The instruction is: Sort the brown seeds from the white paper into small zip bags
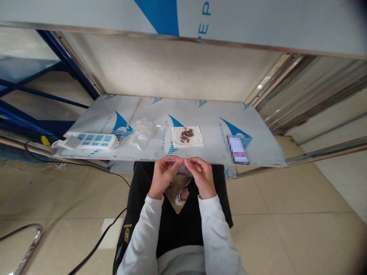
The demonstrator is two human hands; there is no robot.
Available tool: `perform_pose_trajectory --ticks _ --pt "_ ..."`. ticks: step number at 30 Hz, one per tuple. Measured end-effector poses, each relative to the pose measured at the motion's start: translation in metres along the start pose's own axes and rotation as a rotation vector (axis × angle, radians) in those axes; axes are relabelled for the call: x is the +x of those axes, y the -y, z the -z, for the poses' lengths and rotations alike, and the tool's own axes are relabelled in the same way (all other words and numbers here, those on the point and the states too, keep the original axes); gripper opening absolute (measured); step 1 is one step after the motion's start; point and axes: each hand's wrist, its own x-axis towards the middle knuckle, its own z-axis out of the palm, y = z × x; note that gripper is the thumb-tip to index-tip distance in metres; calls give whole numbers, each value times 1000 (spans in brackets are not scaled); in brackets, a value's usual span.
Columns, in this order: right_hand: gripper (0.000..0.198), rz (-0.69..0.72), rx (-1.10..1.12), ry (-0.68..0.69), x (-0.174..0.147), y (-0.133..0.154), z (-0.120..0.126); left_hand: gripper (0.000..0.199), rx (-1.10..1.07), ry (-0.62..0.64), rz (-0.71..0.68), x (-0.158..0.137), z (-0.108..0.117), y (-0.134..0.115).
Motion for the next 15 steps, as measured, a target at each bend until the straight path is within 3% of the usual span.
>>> perform_pose_trajectory --ticks 4,9,15 --pt "19 10 27 -8 0 0 -2 17 45 -59 -38 0 -1 3" --pt "18 27 24 -79 1 -2 3 19 -3 8 32 0 -1 -1" --pt "18 -7 37 -73 3 0 5 18 -30 -84 -19 1 4 0"
